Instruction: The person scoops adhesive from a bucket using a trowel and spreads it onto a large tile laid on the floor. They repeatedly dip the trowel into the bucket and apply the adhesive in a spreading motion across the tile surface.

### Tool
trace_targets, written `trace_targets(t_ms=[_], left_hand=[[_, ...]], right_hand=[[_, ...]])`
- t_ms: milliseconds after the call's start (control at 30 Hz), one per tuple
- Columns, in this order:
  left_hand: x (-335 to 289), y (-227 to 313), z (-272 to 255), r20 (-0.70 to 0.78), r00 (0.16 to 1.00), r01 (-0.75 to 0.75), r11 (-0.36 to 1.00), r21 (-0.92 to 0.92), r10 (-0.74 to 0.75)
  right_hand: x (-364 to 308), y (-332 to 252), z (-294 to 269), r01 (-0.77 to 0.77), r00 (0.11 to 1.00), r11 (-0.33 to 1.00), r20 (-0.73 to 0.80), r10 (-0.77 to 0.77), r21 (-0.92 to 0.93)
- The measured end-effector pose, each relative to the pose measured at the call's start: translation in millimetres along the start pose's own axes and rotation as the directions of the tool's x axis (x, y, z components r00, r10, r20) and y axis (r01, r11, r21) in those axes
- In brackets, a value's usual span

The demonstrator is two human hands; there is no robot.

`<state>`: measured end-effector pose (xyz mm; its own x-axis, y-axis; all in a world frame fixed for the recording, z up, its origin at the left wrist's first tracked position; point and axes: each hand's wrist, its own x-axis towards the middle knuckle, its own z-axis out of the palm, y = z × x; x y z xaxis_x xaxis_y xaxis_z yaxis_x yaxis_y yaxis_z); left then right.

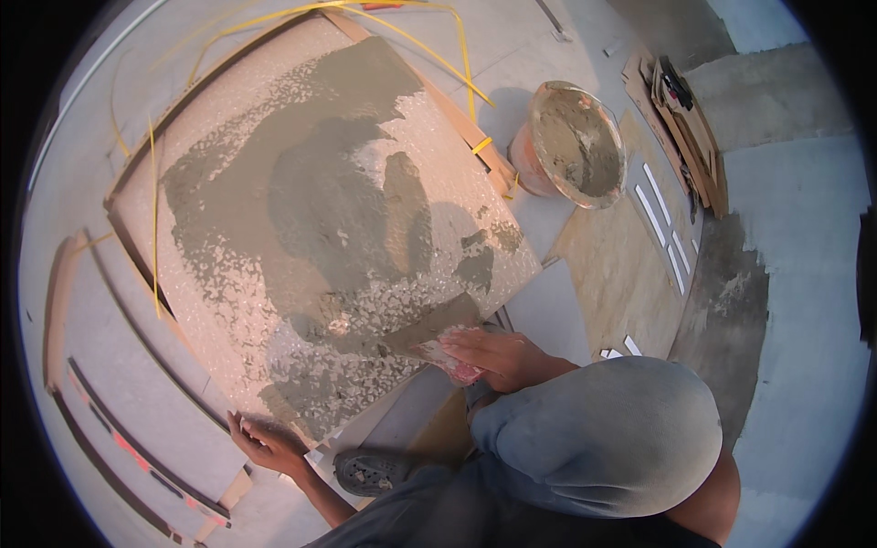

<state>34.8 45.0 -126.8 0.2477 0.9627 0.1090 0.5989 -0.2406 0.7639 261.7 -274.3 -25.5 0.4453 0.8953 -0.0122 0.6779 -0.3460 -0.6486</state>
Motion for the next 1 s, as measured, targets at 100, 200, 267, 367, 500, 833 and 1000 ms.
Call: trace_targets(t_ms=[100,200,267,367,500,833,1000], left_hand=[[-1,1,-3,0.009,0.999,0.043,0.999,-0.02,-0.043],[-1,0,2,0.02,0.999,0.027,0.999,-0.036,-0.027],[-1,0,4,0.013,1.0,0.004,1.0,-0.027,-0.004],[1,2,5,0.012,1.0,0.011,1.0,-0.013,-0.011],[-1,6,-1,0.0,0.999,0.049,0.999,0.012,-0.049],[-2,5,4,0.016,0.998,0.063,0.998,-0.006,-0.063],[-3,0,5,0.001,0.998,0.055,0.998,0.008,-0.055]], right_hand=[[26,-9,-42,-0.213,0.934,0.938,-0.226,0.278,0.272],[51,47,-59,-0.294,0.594,0.607,-0.356,0.721,0.739],[93,92,-63,-0.067,0.541,0.475,-0.368,0.756,0.877],[132,163,-75,-0.165,0.591,0.38,-0.217,0.777,0.91],[163,178,-98,-0.373,0.567,0.428,-0.163,0.807,0.824],[132,219,-75,-0.62,0.61,0.772,-0.532,0.587,0.141],[106,206,-69,-0.741,0.553,0.671,-0.552,0.624,0.017]])
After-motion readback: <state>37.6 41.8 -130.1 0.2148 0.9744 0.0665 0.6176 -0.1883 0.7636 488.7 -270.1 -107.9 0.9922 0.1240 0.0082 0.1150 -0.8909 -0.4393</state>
